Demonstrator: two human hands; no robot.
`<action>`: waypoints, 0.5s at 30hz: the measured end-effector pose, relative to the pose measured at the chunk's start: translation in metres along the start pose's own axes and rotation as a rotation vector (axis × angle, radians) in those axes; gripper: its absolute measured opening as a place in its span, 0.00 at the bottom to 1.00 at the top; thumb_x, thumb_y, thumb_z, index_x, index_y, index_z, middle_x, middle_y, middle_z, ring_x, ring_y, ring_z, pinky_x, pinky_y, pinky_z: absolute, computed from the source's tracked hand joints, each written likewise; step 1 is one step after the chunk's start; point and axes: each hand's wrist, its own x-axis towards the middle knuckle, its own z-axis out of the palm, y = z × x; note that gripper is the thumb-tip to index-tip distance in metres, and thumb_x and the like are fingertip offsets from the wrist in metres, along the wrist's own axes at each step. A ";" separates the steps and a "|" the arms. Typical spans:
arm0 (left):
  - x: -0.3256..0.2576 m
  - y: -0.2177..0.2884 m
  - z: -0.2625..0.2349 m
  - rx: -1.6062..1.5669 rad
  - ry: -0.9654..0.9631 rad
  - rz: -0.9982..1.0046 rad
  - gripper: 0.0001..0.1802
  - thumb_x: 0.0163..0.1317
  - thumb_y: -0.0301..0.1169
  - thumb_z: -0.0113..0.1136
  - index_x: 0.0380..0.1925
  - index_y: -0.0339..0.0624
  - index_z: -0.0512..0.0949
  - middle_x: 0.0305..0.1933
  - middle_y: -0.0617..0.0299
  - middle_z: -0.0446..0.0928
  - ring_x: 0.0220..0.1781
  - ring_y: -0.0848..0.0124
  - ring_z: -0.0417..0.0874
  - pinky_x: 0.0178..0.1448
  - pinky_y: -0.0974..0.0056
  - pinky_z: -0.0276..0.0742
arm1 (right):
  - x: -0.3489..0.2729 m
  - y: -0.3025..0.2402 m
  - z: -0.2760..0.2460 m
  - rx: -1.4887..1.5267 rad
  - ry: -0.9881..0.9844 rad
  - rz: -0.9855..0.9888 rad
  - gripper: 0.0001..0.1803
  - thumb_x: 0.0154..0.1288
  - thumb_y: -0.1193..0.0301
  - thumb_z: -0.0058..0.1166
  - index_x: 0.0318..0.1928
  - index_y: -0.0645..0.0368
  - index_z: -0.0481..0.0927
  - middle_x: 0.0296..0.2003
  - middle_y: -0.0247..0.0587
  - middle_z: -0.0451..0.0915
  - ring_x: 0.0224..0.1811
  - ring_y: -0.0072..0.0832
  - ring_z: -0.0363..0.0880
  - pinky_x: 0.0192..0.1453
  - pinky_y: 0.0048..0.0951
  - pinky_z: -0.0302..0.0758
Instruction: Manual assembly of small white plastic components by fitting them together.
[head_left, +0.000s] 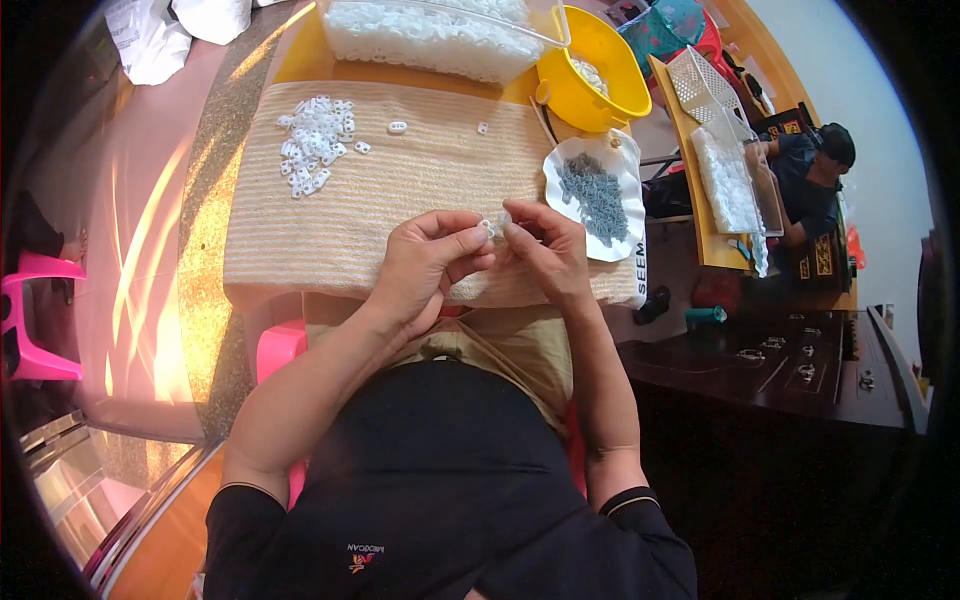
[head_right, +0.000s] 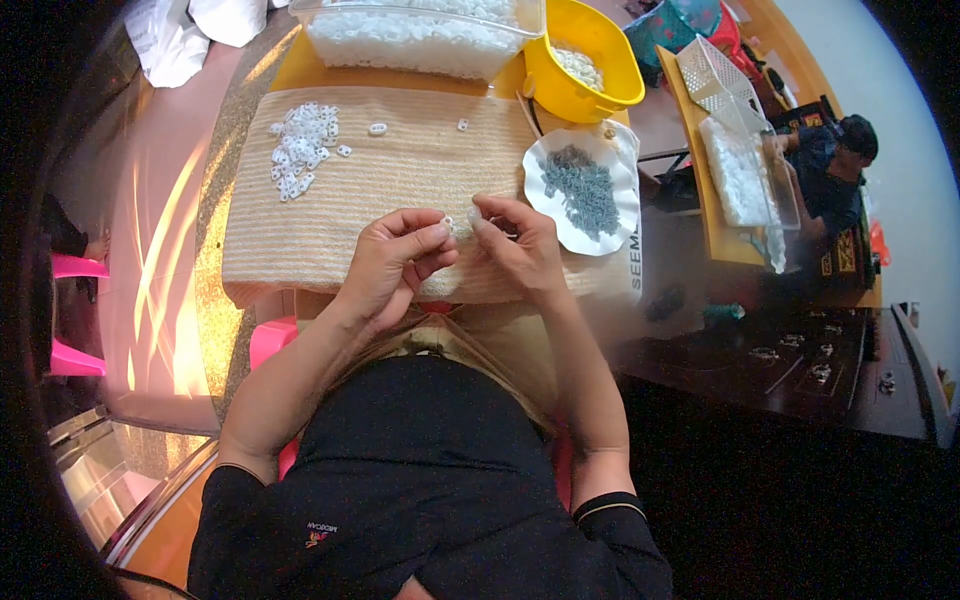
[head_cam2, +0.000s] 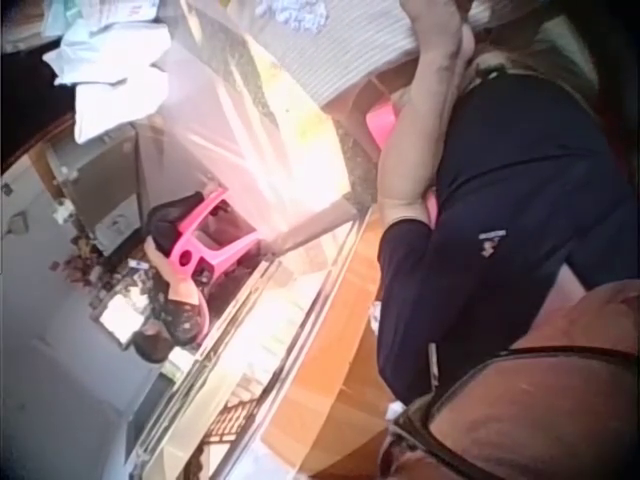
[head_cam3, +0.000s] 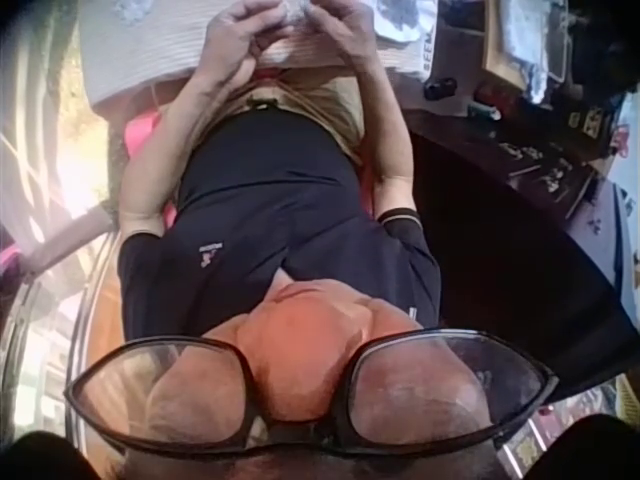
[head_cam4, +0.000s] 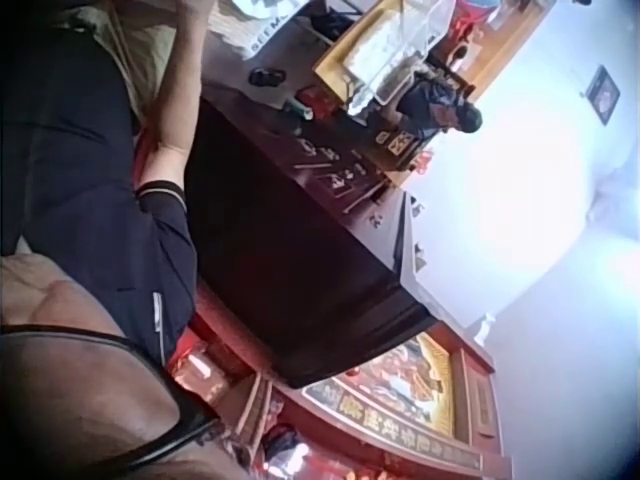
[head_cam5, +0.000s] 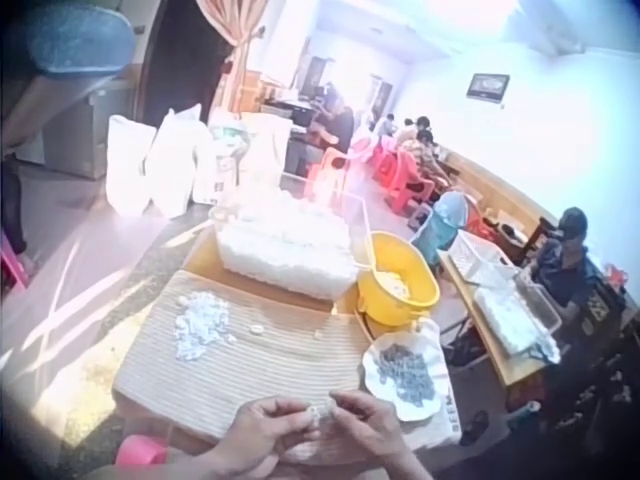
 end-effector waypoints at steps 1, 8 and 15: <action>0.000 0.001 0.001 0.001 0.013 -0.003 0.07 0.60 0.22 0.61 0.39 0.34 0.77 0.36 0.58 0.80 0.36 0.71 0.83 0.43 0.67 0.85 | 0.001 -0.002 0.001 0.000 0.000 0.000 0.12 0.62 0.77 0.59 0.46 0.64 0.78 0.33 0.39 0.82 0.32 0.27 0.82 0.37 0.25 0.78; 0.001 0.003 0.000 0.013 0.047 0.003 0.07 0.60 0.21 0.61 0.38 0.33 0.77 0.36 0.57 0.79 0.36 0.70 0.83 0.43 0.67 0.85 | 0.002 -0.006 0.005 -0.847 0.063 -0.504 0.08 0.55 0.79 0.56 0.38 0.59 0.80 0.35 0.43 0.79 0.37 0.41 0.80 0.39 0.35 0.78; 0.001 0.004 0.000 0.015 0.049 0.014 0.07 0.60 0.21 0.61 0.38 0.32 0.77 0.35 0.57 0.79 0.35 0.71 0.83 0.43 0.67 0.84 | 0.001 -0.012 0.002 -0.802 -0.013 -0.480 0.05 0.57 0.77 0.57 0.36 0.61 0.80 0.35 0.42 0.79 0.36 0.41 0.80 0.39 0.34 0.77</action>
